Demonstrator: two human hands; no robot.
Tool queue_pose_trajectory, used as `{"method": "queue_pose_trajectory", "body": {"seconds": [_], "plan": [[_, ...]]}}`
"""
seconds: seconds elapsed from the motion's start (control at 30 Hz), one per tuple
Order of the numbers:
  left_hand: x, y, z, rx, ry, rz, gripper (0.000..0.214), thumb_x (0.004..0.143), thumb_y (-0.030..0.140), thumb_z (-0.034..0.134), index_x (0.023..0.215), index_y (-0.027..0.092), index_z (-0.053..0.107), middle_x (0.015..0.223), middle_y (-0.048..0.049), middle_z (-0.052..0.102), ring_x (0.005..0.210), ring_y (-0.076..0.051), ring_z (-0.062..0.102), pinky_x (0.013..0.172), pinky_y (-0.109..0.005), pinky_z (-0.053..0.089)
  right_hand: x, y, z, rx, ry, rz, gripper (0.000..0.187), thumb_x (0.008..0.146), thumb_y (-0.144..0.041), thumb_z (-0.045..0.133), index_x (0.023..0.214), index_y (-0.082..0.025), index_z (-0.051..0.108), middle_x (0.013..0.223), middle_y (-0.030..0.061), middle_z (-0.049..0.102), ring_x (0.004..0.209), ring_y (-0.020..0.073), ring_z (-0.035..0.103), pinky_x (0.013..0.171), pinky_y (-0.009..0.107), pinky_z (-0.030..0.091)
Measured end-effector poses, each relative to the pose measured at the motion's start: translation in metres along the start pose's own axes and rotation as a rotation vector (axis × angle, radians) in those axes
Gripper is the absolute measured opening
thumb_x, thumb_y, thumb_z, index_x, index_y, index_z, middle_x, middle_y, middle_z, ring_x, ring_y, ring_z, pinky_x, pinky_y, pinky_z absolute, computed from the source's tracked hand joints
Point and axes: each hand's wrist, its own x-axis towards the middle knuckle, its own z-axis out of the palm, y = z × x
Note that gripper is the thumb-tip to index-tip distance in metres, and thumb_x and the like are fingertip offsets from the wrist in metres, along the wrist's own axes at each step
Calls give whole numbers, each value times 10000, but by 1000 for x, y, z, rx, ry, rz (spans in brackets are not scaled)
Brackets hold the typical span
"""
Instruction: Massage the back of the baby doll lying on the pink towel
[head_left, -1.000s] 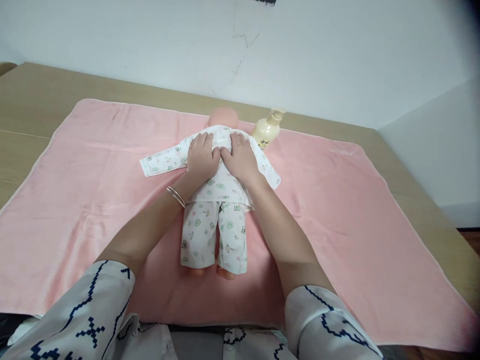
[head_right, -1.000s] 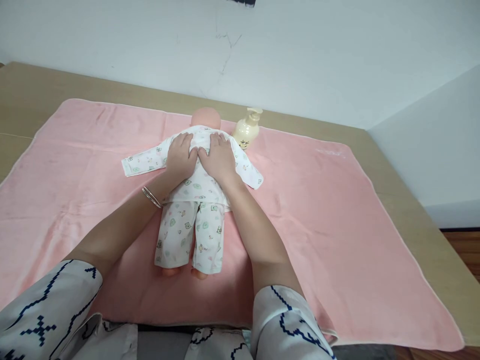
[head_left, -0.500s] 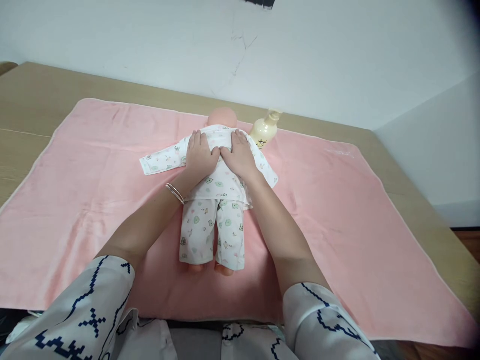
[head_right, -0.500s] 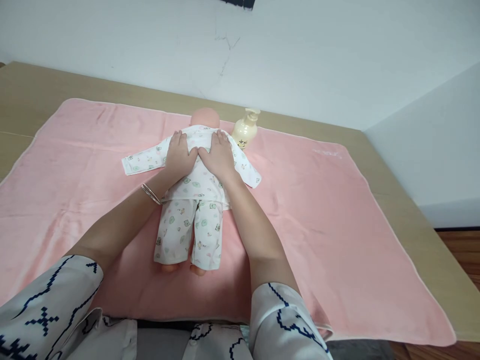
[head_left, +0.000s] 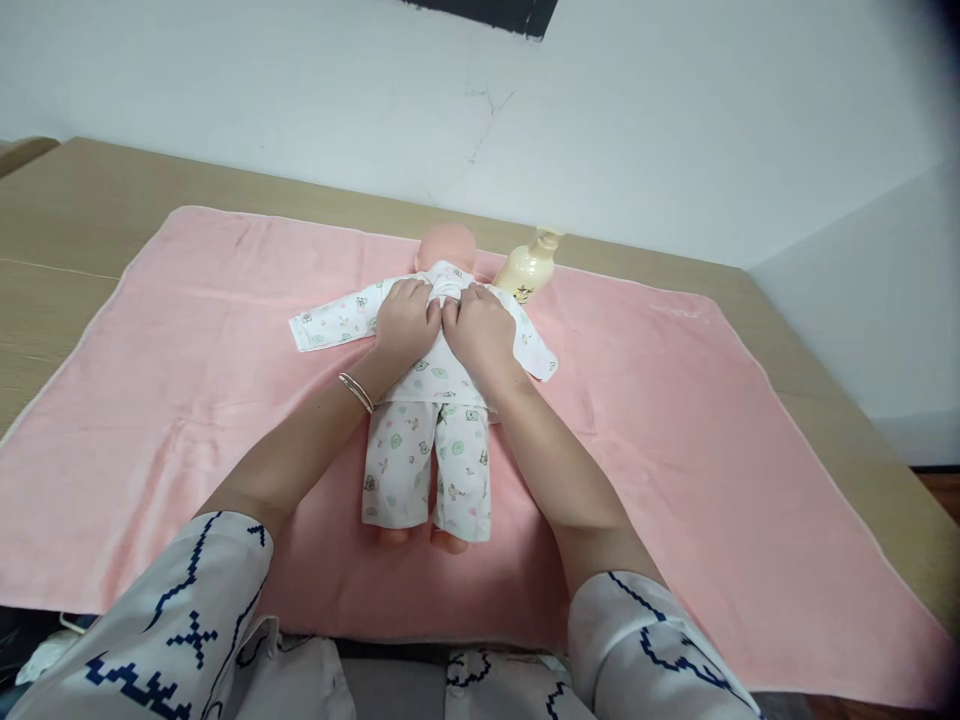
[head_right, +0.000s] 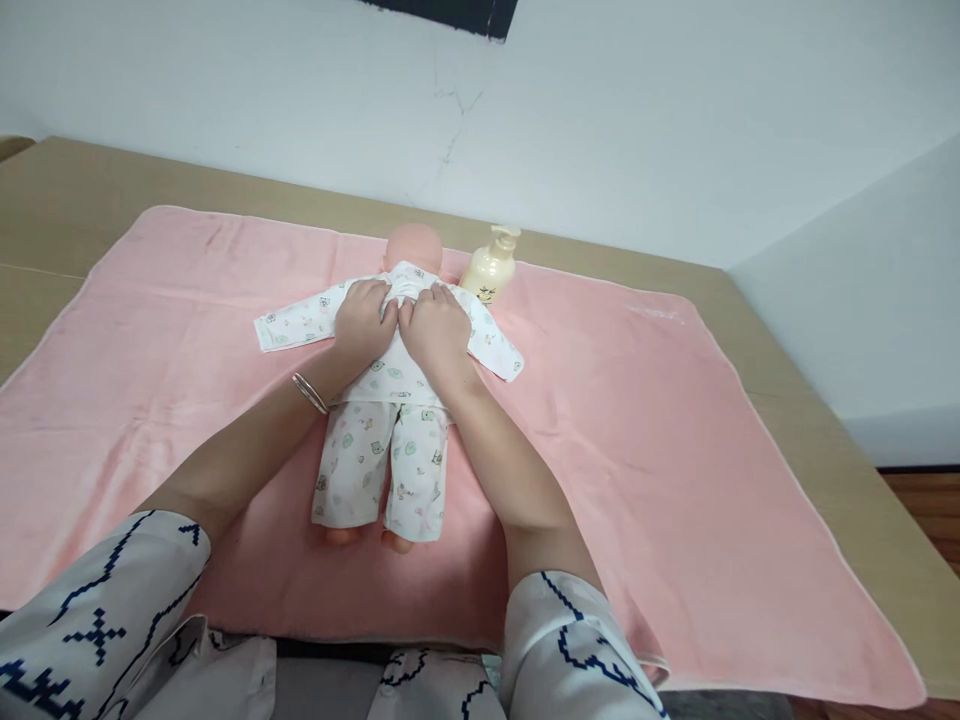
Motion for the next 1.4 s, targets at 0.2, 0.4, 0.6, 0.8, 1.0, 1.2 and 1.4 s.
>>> {"method": "queue_pose_trajectory", "body": {"seconds": [0.2, 0.4, 0.6, 0.8, 1.0, 1.2, 1.4], "plan": [[5, -4, 5, -21, -75, -12, 450, 901, 255, 400, 1307, 98, 514, 1382, -188, 547, 1331, -327, 455, 1165, -525, 311, 18, 24, 10, 120, -162, -72, 595, 937, -323, 378, 1438, -7, 428, 1537, 219, 385, 1469, 335, 302, 1203, 541, 264], [6, 3, -4, 39, -105, 62, 343, 913, 228, 353, 1102, 113, 615, 1166, -187, 647, 1167, -319, 558, 1051, -492, 423, 10, 15, 5, 85, -95, -120, 490, 925, -255, 362, 1319, -45, 564, 1442, 196, 519, 1383, 311, 445, 1153, 487, 367], [2, 5, -2, 32, -65, -27, 352, 921, 268, 372, 1139, 112, 600, 1258, -210, 627, 1230, -337, 546, 1071, -516, 411, 0, 2, 3, 92, 15, -5, 423, 940, -269, 331, 1162, -131, 664, 1323, 156, 629, 1280, 302, 548, 1061, 477, 457], [8, -3, 3, 31, -184, 2, 492, 911, 227, 362, 1370, 88, 471, 1476, -192, 484, 1420, -346, 381, 1182, -575, 257, 19, 24, 10, 151, -153, -133, 583, 895, -246, 371, 1431, -29, 444, 1531, 188, 409, 1456, 296, 340, 1199, 510, 294], [6, 11, -6, 111, -116, 22, 299, 937, 211, 355, 1039, 121, 621, 1142, -192, 662, 1113, -323, 590, 995, -478, 450, 7, 4, -2, 21, -38, -52, 363, 924, -250, 365, 1067, -147, 683, 1214, 144, 683, 1133, 305, 629, 954, 438, 504], [4, 9, -2, 76, -58, -20, 299, 930, 220, 381, 1093, 127, 614, 1200, -168, 654, 1154, -315, 574, 1013, -468, 452, 10, 3, 0, 47, -47, 52, 371, 917, -299, 391, 1089, -150, 684, 1248, 152, 672, 1174, 323, 617, 971, 453, 500], [6, -3, 10, -21, -98, -35, 428, 930, 229, 398, 1329, 123, 509, 1449, -153, 521, 1397, -321, 410, 1196, -529, 264, 26, 21, 13, 121, -150, -78, 569, 890, -217, 374, 1402, 13, 468, 1505, 220, 432, 1437, 321, 361, 1207, 491, 267]]}}
